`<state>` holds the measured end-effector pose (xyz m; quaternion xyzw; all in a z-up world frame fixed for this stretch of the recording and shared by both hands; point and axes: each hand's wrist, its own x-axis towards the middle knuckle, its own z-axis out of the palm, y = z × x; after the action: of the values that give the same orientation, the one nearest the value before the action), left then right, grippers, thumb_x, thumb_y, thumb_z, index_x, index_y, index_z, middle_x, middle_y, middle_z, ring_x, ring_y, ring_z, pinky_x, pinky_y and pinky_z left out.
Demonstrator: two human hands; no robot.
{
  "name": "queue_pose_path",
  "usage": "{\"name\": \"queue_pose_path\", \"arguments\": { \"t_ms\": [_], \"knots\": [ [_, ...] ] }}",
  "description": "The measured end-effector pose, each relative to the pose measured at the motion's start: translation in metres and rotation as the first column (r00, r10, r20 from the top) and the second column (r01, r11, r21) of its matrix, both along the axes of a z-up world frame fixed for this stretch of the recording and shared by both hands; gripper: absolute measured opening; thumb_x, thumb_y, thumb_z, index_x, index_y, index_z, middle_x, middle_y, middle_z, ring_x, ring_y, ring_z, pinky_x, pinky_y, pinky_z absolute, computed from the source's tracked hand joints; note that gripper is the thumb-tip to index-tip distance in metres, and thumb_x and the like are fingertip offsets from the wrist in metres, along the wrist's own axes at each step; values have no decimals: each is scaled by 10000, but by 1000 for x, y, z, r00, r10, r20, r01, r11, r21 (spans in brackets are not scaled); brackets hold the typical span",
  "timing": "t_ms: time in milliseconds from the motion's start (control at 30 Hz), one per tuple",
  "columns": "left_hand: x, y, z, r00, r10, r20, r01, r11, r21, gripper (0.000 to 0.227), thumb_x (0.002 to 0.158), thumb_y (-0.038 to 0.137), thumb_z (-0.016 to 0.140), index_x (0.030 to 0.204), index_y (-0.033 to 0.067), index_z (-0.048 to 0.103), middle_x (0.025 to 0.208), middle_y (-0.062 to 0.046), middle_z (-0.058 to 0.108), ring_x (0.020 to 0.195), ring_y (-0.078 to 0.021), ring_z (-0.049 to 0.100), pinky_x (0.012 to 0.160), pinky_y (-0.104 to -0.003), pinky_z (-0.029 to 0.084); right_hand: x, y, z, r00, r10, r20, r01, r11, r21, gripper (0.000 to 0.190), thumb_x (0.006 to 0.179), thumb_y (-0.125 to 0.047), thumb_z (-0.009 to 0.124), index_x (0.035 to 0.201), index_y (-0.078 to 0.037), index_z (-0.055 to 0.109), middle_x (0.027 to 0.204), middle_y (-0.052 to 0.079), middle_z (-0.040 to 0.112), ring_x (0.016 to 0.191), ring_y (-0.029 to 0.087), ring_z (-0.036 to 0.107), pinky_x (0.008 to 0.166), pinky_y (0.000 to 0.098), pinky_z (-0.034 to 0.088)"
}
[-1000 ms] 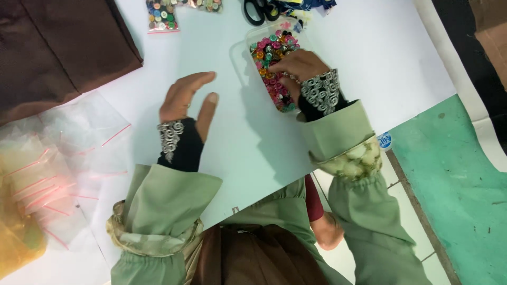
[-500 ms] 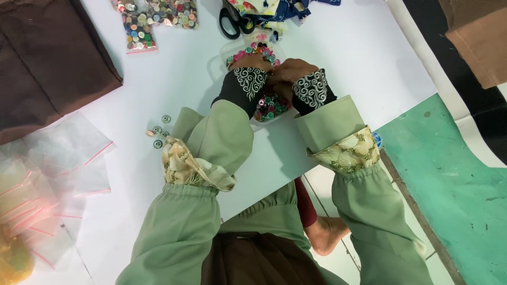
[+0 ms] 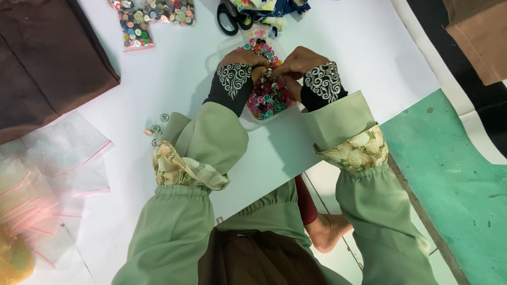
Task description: Sorting and bagging small decorative trims like beads and buttons into small plastic bags
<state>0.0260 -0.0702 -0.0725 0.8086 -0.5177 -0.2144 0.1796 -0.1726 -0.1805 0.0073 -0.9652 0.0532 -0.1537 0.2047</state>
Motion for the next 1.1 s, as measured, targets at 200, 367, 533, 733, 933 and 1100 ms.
{"name": "queue_pose_path", "arguments": {
  "t_ms": [200, 367, 533, 733, 933, 1100],
  "knots": [
    [-10, 13, 8, 998, 69, 1, -69, 992, -108, 312, 908, 362, 693, 1216, 390, 738, 1211, 80, 731, 1140, -218, 644, 939, -364, 514, 59, -30, -85, 789, -163, -592, 211, 977, 13, 406, 1038, -437, 515, 1149, -75, 662, 1121, 83, 702, 985, 257, 645, 777, 415, 495],
    [6, -34, 11, 965, 198, -171, -134, 935, 328, 617, 864, 544, 621, 1435, 324, 545, 1464, 8, 545, 1319, -294, 520, 1089, -467, 443, 29, -34, -89, 967, 221, -128, -246, 940, -235, 237, 907, -83, 714, 1136, -98, 772, 1000, 108, 702, 933, 331, 656, 719, 408, 555],
    [5, -50, -15, 866, 466, -180, -380, 849, 366, 718, 767, 596, 746, 1327, 158, 648, 1337, -86, 659, 1221, -312, 633, 966, -478, 553, 3, 3, -21, 992, 111, 52, -106, 990, -95, 223, 870, -61, 746, 1019, -227, 761, 1020, 18, 712, 907, 229, 721, 726, 375, 560],
    [-25, 57, -144, 891, 216, 399, -78, 939, -334, 326, 925, 498, 742, 926, 175, 696, 933, -68, 701, 830, -414, 686, 671, -426, 590, 24, -19, -54, 980, 140, -141, -174, 947, -271, 473, 637, -403, 806, 1067, -206, 794, 1044, 62, 707, 893, 249, 685, 796, 365, 540],
    [-26, -1, -28, 973, 231, -21, -212, 851, -480, 243, 912, 381, 778, 973, 151, 733, 929, -106, 732, 825, -342, 715, 672, -378, 615, 22, -5, -62, 998, 66, 13, -63, 986, -154, 133, 958, -87, 687, 1079, -61, 737, 938, 181, 687, 798, 400, 693, 705, 452, 577],
    [-25, 25, 11, 912, 177, -369, -365, 762, -536, 195, 900, 283, 808, 1013, 130, 763, 925, -137, 757, 822, -283, 739, 673, -338, 636, 6, 19, 7, 997, -28, 71, -2, 918, 398, 88, 1021, -99, 739, 1097, -127, 773, 854, 175, 716, 787, 236, 680, 709, 369, 546]
  ]
}}
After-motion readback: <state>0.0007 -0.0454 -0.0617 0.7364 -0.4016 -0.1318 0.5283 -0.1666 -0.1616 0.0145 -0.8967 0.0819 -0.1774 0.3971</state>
